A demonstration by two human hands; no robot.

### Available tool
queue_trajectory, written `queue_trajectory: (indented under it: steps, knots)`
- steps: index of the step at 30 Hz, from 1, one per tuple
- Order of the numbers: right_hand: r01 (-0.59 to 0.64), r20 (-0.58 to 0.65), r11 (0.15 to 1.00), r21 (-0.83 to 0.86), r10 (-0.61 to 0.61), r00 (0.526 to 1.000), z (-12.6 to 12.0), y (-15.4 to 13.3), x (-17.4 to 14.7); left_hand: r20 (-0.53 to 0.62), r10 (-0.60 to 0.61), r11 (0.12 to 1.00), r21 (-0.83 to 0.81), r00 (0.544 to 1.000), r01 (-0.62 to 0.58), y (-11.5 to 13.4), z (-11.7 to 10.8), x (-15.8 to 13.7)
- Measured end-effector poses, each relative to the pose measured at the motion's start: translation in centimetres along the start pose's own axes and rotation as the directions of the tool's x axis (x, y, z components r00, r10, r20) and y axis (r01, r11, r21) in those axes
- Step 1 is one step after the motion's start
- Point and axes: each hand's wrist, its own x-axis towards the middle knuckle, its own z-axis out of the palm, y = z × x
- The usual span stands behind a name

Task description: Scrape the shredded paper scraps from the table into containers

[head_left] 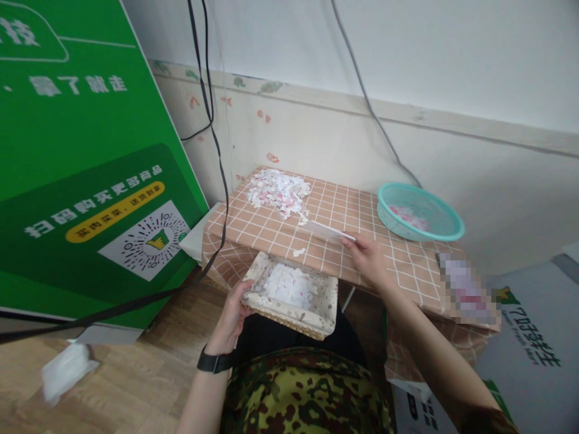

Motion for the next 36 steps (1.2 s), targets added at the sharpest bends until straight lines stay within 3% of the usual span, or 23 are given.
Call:
queue_trajectory:
  steps: [3, 8, 21, 28, 33, 36]
  knots:
    - [0.014, -0.031, 0.999, -0.029, -0.015, 0.999, 0.3, 1.5, 2.7, -0.002, -0.007, 1.0, 0.008, 1.0, 0.007, 0.0, 0.0, 0.0]
    - [0.059, 0.073, 0.997, -0.039, -0.056, 0.996, 0.9, 1.7, 4.5, 0.006, 0.002, 1.0, 0.006, 1.0, -0.002, 0.1, 0.1, -0.1]
    - [0.029, 0.138, 1.0, -0.001, -0.028, 0.99, -0.9, 1.7, 0.7, -0.012, 0.009, 1.0, -0.008, 1.0, -0.009, 0.0, 0.1, 0.1]
    - [0.036, 0.166, 0.999, 0.04, -0.042, 0.985, -0.8, -0.3, -1.8, 0.003, 0.004, 1.0, -0.018, 1.0, -0.004, 0.0, 0.2, -0.1]
    - [0.098, 0.082, 0.995, -0.013, -0.097, 0.992, 0.2, -0.9, -3.6, -0.007, 0.006, 1.0, -0.011, 1.0, -0.006, 0.0, 0.1, -0.1]
    - [0.065, -0.03, 0.995, -0.073, -0.067, 0.997, 0.5, -0.3, -3.7, -0.006, 0.009, 1.0, -0.007, 1.0, -0.009, -0.1, 0.0, 0.0]
